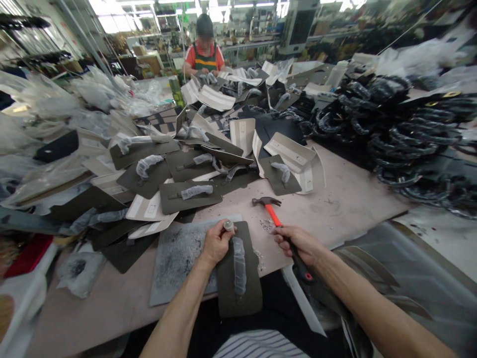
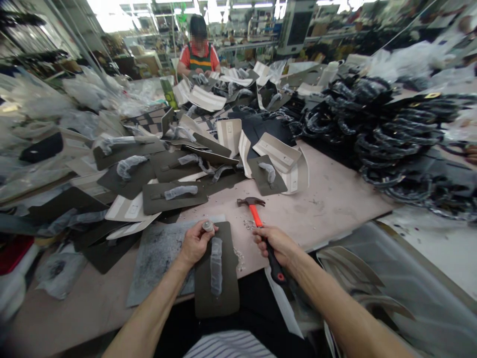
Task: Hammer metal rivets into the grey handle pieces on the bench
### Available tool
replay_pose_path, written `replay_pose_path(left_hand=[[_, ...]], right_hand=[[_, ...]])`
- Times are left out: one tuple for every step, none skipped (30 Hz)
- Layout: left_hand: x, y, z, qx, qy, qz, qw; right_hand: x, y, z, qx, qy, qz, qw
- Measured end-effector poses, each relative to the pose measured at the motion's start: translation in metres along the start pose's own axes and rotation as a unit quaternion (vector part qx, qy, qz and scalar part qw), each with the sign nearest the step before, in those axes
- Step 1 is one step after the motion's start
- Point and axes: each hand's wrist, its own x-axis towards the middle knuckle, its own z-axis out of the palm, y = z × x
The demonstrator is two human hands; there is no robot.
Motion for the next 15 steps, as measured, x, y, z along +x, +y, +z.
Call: replay_pose_path(left_hand=[[-0.001,0.000,0.000,0.005,0.001,0.001,1.000],[-0.002,-0.001,0.001,0.013,0.002,0.002,1.000],[-0.003,-0.002,0.001,0.022,0.003,0.005,1.000],[-0.004,-0.002,0.001,0.032,0.004,0.011,0.999],[-0.004,-0.003,0.001,0.042,0.005,0.018,0.999],[-0.005,-0.003,0.001,0.051,0.003,0.026,0.998],[-0.005,-0.003,0.001,0.058,0.001,0.033,0.998],[-0.005,-0.003,0.001,0.063,-0.001,0.037,0.997],[-0.005,-0.003,0.001,0.067,-0.003,0.039,0.997],[-0.005,-0.002,0.001,0.069,-0.005,0.038,0.997],[-0.005,-0.002,0.001,0.067,-0.005,0.037,0.997],[-0.005,-0.001,0.001,0.062,-0.004,0.035,0.997],[-0.004,0.000,0.001,0.057,-0.004,0.034,0.998],[-0.004,0.001,0.001,0.050,-0.003,0.033,0.998],[-0.005,0.001,0.001,0.045,-0.001,0.032,0.998]], right_hand=[[-0.007,-0.006,0.005,0.000,0.012,-0.020,1.000],[-0.015,-0.010,0.009,-0.020,0.042,-0.060,0.997],[-0.024,-0.013,0.012,-0.053,0.078,-0.113,0.989],[-0.032,-0.014,0.014,-0.107,0.117,-0.175,0.972],[-0.040,-0.014,0.015,-0.176,0.153,-0.236,0.943],[-0.048,-0.013,0.015,-0.253,0.176,-0.285,0.908],[-0.053,-0.012,0.014,-0.331,0.183,-0.317,0.870],[-0.058,-0.013,0.013,-0.403,0.177,-0.330,0.835],[-0.062,-0.014,0.012,-0.463,0.162,-0.328,0.807],[-0.066,-0.019,0.010,-0.507,0.145,-0.320,0.787],[-0.070,-0.025,0.009,-0.533,0.132,-0.315,0.774],[-0.075,-0.034,0.008,-0.538,0.131,-0.323,0.768],[-0.081,-0.044,0.008,-0.520,0.143,-0.344,0.768],[-0.087,-0.054,0.009,-0.483,0.168,-0.375,0.773],[-0.093,-0.062,0.010,-0.429,0.207,-0.407,0.780]])
